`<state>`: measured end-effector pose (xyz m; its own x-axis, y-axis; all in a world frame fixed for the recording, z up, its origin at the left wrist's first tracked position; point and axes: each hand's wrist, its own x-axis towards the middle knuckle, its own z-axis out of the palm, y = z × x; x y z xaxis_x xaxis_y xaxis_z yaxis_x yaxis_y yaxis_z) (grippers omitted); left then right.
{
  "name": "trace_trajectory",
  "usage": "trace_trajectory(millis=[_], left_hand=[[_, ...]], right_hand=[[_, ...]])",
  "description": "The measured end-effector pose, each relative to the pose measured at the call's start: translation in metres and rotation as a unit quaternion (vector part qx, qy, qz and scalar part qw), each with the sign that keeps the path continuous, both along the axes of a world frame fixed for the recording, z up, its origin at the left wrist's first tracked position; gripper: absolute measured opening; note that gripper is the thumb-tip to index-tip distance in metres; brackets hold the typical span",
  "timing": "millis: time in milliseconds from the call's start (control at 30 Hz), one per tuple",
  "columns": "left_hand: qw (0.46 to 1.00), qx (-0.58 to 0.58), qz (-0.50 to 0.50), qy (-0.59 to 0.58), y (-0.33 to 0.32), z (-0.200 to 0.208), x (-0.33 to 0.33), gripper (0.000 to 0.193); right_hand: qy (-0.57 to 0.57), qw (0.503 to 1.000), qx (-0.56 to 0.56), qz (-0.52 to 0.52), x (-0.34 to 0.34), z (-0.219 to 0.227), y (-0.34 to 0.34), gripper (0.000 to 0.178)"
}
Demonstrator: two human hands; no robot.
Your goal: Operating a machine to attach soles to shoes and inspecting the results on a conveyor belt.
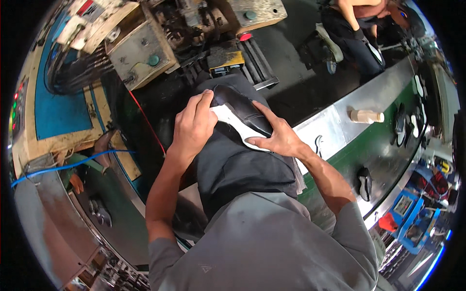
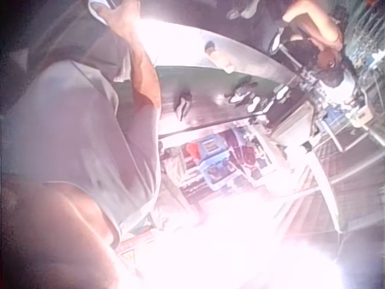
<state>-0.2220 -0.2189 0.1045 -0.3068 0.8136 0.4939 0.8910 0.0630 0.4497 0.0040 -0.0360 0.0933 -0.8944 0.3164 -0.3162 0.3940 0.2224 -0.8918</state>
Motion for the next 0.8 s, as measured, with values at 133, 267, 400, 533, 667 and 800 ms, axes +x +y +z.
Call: trace_trajectory(millis=[133,267,400,533,667,800], left_hand=[[0.999,0.035,0.000,-0.036,-0.006,0.023,0.003,0.055],[0.941,0.019,-0.075,-0.331,-0.019,0.050,0.045,0.091],[0.909,0.049,-0.077,-0.406,0.002,0.012,0.049,0.103],[0.922,0.072,-0.067,-0.375,0.014,0.002,0.065,0.090],[0.918,0.106,-0.037,-0.380,0.013,-0.003,0.077,0.080],[0.914,0.110,-0.037,-0.390,0.013,-0.001,0.080,0.075]], right_hand=[[0.042,0.993,0.114,-0.001,-0.022,-0.006,-0.003,0.117],[0.140,0.972,0.184,-0.036,-0.026,-0.038,-0.003,0.124],[0.198,0.955,0.219,-0.015,-0.024,-0.068,-0.015,0.123],[0.232,0.946,0.227,-0.022,-0.013,-0.086,-0.012,0.120],[0.250,0.934,0.253,-0.032,-0.012,-0.086,-0.017,0.117],[0.255,0.933,0.251,-0.033,-0.011,-0.086,-0.017,0.117]])
